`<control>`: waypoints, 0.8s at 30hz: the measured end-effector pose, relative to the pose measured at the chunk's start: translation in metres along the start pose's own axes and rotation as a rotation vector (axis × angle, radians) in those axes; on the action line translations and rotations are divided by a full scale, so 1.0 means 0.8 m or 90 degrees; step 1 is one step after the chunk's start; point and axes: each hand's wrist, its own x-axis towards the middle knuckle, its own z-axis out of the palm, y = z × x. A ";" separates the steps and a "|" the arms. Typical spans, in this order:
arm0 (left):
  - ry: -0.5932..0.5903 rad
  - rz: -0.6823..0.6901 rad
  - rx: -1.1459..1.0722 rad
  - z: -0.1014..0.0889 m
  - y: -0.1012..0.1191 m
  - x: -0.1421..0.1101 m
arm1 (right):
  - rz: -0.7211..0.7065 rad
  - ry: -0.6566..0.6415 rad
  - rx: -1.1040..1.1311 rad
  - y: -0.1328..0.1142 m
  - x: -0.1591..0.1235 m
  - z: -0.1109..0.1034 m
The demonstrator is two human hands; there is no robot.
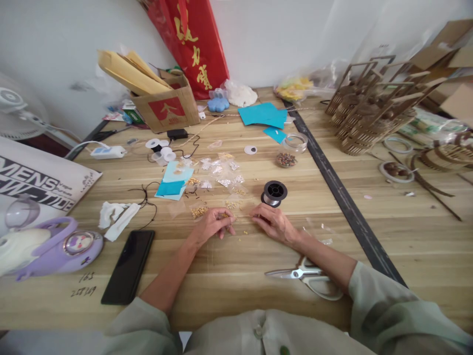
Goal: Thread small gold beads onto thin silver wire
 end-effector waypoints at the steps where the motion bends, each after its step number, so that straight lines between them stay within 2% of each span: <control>1: 0.000 0.000 -0.002 0.000 0.000 0.000 | 0.000 0.000 0.001 0.000 0.000 0.000; 24: -0.007 0.011 -0.001 -0.001 -0.005 0.002 | -0.008 -0.002 0.008 0.001 0.000 0.000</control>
